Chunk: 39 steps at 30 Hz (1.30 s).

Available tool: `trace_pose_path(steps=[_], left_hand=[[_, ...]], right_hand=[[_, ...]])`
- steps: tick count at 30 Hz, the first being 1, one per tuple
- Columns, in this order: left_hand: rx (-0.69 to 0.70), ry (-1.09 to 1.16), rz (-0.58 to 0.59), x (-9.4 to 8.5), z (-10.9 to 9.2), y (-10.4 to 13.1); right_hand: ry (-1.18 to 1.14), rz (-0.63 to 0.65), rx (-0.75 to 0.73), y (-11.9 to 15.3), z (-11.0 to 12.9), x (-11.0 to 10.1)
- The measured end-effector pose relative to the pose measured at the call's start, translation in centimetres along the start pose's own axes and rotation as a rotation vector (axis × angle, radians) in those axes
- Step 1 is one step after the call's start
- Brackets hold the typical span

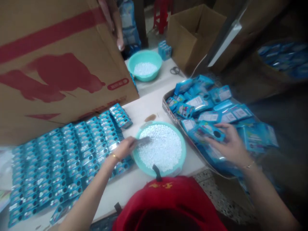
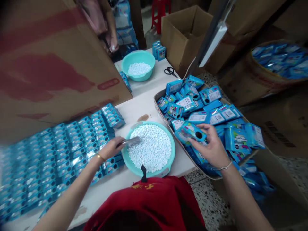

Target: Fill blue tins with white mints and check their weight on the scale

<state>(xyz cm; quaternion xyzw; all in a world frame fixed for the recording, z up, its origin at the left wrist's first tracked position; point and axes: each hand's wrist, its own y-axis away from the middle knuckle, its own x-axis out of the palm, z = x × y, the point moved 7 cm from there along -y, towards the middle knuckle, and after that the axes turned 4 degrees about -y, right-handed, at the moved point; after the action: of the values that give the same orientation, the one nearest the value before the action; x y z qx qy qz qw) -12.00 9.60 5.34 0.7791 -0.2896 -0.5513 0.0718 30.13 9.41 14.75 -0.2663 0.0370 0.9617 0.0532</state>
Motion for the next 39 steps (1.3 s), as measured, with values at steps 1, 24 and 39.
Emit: trace_pose_path(steps=[1, 24, 39], left_hand=[[0.022, 0.003, 0.081, 1.6, -1.1, 1.0], [0.203, 0.282, -0.093, 1.4, -9.5, 2.6], [0.153, -0.503, 0.077, -5.2, -19.4, 3.7]], right_hand=[[-0.112, 0.098, 0.065, 0.9, 0.1, 0.8], [-0.048, 0.132, -0.150, 8.1, -1.6, 8.9], [0.177, 0.249, -0.448, 7.1, 1.2, 14.5]])
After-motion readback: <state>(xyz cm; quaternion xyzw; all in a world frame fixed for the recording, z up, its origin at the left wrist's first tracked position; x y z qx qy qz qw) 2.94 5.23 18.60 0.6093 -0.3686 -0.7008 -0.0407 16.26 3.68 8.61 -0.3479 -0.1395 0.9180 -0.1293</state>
